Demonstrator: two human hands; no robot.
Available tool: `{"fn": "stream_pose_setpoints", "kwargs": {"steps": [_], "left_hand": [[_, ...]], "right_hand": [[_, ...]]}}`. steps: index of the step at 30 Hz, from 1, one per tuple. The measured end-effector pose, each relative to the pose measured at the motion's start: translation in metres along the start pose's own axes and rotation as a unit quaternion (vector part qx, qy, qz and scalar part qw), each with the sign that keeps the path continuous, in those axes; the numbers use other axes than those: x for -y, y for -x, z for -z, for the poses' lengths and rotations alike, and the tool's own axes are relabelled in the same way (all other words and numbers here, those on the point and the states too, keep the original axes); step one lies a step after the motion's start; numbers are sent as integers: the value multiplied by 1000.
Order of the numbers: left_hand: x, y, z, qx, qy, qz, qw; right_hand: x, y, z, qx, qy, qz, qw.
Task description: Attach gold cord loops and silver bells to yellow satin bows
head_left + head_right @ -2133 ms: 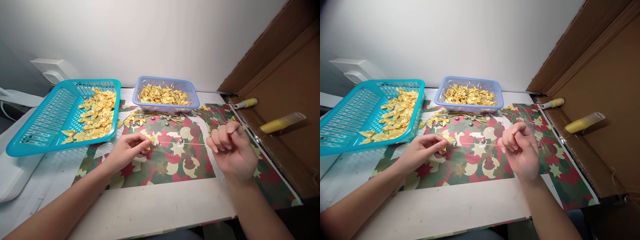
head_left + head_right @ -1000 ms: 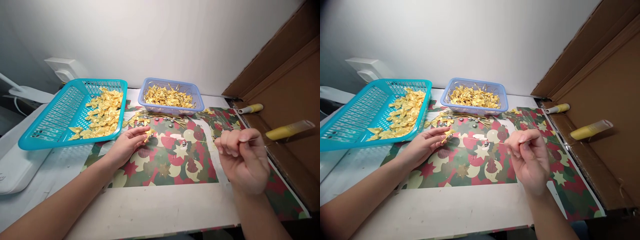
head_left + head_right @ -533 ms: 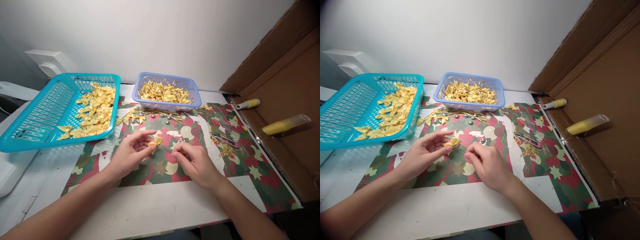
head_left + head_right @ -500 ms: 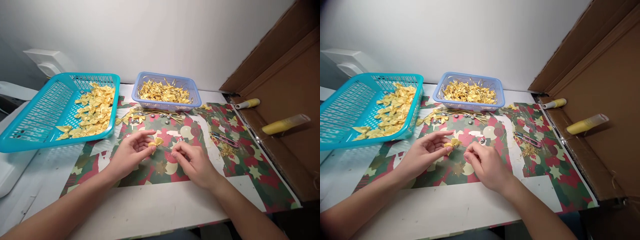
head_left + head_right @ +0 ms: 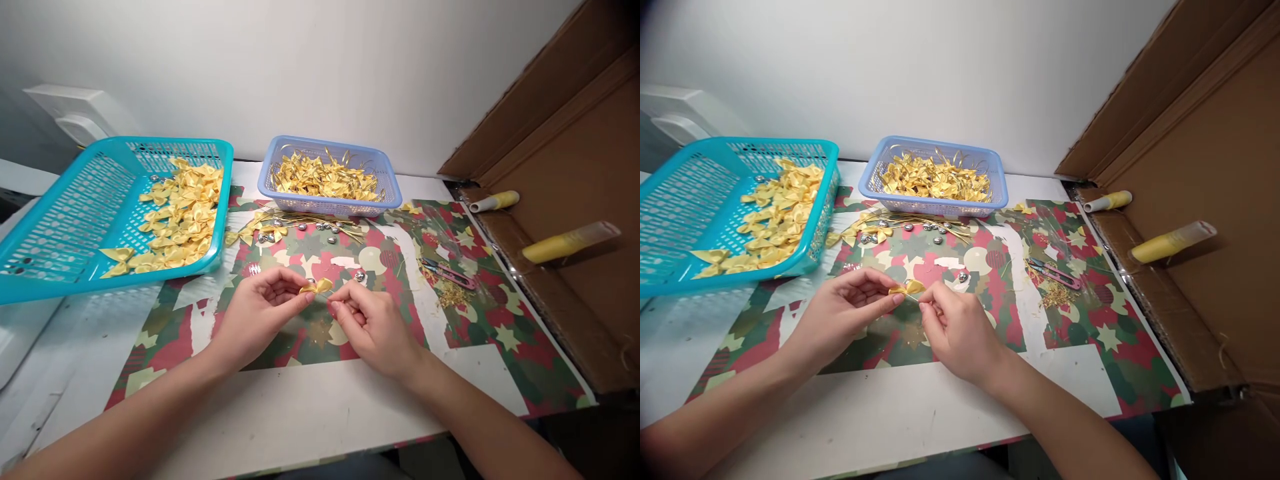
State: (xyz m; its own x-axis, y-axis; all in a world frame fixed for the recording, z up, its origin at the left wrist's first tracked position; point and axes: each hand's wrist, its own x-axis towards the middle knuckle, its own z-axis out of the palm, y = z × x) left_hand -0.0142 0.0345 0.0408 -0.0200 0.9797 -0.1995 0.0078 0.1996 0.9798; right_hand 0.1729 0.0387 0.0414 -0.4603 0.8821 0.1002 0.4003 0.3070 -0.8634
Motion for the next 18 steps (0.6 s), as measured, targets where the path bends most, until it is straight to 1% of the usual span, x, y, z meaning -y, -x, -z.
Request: {"fn": "stream_pose_setpoints", "kwargs": {"steps": [3,9,18], "left_hand": [[-2,1,-2,-9,4,1,1000],[-4,2,-2,-4,-3,16,1000],[-1,1,-1,-17,-13,-25,999]], "right_hand": [[0,0,-1,-4,-4,2,1000],[0,0,-3,-20,0,8,1000],[-1,0,-4,-35,2,18,999]]}}
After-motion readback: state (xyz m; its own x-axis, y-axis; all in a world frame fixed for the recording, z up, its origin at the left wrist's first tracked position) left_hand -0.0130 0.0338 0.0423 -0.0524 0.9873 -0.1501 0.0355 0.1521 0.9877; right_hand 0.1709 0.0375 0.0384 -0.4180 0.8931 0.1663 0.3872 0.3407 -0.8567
